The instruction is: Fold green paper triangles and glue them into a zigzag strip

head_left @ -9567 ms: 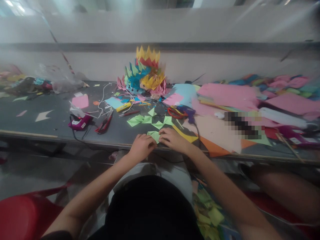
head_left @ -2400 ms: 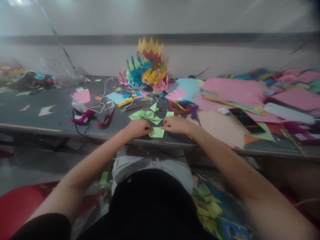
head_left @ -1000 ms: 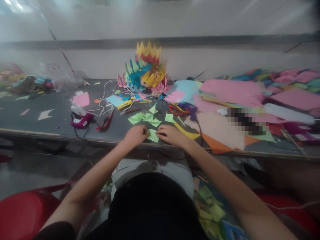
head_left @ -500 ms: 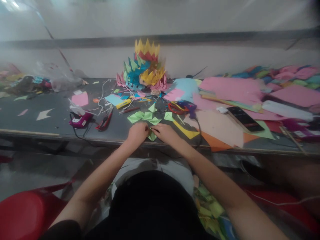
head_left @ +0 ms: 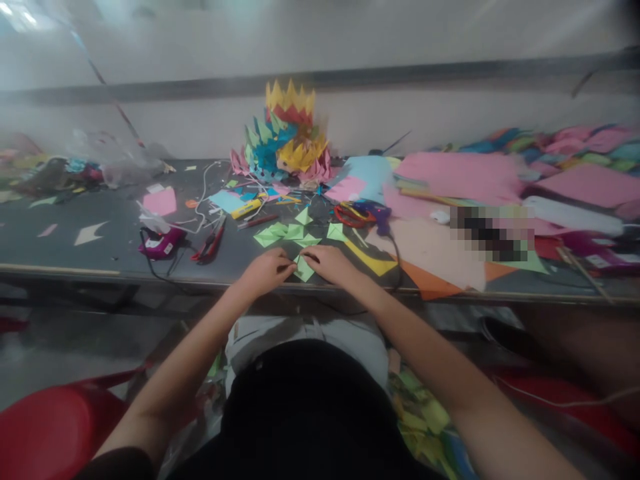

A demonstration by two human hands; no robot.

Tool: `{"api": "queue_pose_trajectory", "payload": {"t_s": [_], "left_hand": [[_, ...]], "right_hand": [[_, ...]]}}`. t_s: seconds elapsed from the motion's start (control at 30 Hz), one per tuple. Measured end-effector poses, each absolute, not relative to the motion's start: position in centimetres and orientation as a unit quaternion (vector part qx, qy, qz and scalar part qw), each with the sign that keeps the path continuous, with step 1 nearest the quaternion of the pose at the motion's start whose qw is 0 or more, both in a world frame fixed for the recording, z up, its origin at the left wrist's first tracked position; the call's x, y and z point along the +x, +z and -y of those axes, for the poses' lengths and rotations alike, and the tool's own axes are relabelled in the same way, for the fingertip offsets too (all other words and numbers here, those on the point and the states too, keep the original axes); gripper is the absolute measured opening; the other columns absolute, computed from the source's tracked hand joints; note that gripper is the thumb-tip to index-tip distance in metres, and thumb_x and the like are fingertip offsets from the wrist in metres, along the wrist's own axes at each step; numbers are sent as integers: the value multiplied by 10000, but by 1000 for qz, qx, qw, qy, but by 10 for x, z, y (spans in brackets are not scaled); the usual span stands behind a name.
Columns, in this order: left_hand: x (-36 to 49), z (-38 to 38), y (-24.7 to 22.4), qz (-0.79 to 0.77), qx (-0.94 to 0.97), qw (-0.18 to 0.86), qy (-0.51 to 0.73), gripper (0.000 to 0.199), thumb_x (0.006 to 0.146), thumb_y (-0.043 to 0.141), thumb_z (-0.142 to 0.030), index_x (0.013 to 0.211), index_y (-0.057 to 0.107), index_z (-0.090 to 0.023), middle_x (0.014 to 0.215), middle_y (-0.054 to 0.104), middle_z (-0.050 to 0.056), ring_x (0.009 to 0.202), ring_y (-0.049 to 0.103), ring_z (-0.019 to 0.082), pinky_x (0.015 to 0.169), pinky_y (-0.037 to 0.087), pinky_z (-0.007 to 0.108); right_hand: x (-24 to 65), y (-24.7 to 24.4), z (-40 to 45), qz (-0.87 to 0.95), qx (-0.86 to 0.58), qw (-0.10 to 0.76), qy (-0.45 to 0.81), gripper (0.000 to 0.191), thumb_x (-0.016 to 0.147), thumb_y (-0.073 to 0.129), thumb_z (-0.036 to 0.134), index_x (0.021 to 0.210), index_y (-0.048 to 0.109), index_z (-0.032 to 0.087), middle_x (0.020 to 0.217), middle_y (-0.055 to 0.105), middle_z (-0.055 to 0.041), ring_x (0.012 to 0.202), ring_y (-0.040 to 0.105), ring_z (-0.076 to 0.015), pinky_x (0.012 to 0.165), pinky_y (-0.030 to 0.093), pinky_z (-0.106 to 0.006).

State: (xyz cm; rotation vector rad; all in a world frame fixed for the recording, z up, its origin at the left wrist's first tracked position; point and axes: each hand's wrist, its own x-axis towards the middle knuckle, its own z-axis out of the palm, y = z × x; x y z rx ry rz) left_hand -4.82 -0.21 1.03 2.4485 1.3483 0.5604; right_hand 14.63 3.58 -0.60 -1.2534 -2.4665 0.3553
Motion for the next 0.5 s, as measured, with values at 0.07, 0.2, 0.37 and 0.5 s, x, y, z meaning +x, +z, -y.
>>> {"api": "queue_pose_trajectory", "payload": {"t_s": [0.07,0.2,0.37,0.5], "left_hand": [[-51,2,8,-464,849,151,200,295,867,465,-368,855,702,-192,863,597,50,786,564,151,734,428,256],[-51,1,7,-464,848,154,206,296,850,485,-409,914,687,-203,887,600,47,811,569,157,747,437,263],[-45,1,9,-476,855,120,169,323,862,454,-410,1022,654,-214,947,587,56,877,562,170,760,435,261],[-45,-1,6,-473,863,95,151,335,870,443,-403,1072,642,-225,961,568,61,910,548,178,781,429,266]], "right_hand": [[147,-9,-36,873,-437,179,121,282,844,475,217,1074,638,223,1080,671,-25,957,619,-178,805,443,-262],[145,-12,-36,874,-438,179,106,277,851,458,214,1044,656,215,1057,677,-34,956,616,-172,811,440,-256],[142,-9,-34,875,-443,171,96,258,856,454,214,998,666,175,1006,683,-69,910,619,-176,786,428,-254],[142,-7,-33,877,-441,160,104,258,861,455,219,991,673,170,973,682,-82,877,614,-172,752,419,-244]]}}
